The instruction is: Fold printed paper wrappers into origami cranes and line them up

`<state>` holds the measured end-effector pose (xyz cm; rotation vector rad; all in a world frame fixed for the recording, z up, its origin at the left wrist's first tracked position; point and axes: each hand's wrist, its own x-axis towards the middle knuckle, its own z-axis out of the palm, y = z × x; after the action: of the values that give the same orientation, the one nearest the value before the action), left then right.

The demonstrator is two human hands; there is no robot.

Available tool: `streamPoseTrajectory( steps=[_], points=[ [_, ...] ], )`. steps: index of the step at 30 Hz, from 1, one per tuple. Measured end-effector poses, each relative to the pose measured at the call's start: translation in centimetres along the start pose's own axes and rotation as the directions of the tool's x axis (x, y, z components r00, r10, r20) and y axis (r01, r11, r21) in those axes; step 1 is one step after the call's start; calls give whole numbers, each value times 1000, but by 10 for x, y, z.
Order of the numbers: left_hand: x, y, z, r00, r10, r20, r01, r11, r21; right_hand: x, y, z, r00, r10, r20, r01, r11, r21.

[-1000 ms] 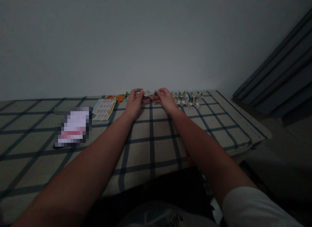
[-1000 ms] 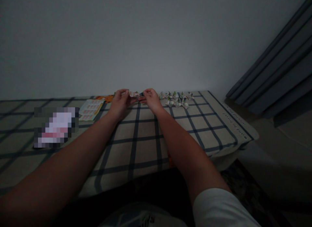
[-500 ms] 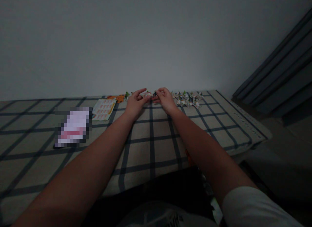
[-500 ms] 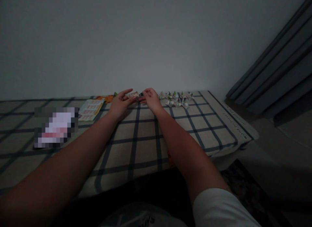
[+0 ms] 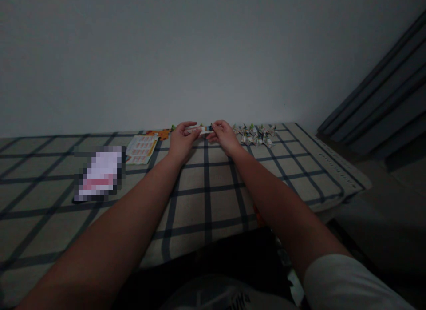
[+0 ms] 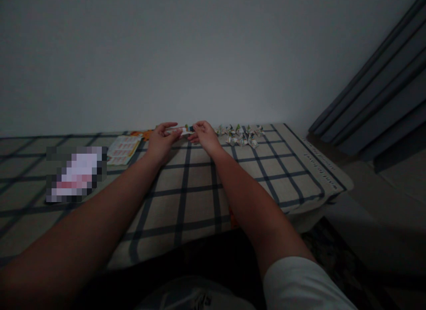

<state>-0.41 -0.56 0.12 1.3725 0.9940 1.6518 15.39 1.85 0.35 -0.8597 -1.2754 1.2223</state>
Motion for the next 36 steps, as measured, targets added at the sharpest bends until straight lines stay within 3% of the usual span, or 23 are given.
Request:
streamPoseTrajectory(
  steps=[7, 13, 18, 21, 30, 36],
  points=[
    [0, 4, -2, 1000, 0, -30, 2, 998, 70, -11, -7, 3, 990, 65, 123, -53, 994, -100],
    [-1, -2, -1, 999, -10, 36, 9, 1000, 29, -11, -7, 3, 995, 54, 78, -44, 990, -131],
    [-3, -1, 0, 981, -101, 163, 92, 994, 62, -8, -6, 1, 995, 75, 67, -67, 992, -104],
    [-3, 0, 0, 982, -92, 165, 80, 994, 77, -7, -4, 1, 993, 71, 98, -64, 996, -65],
    [-2, -3, 1, 963, -174, 205, 199, 974, -107, -9, -5, 0, 982, 114, 153, -125, 990, 64],
    [-2, -3, 0, 968, -149, 204, 172, 980, -102, -10, -6, 1, 980, 98, 175, -109, 993, 53]
  ],
)
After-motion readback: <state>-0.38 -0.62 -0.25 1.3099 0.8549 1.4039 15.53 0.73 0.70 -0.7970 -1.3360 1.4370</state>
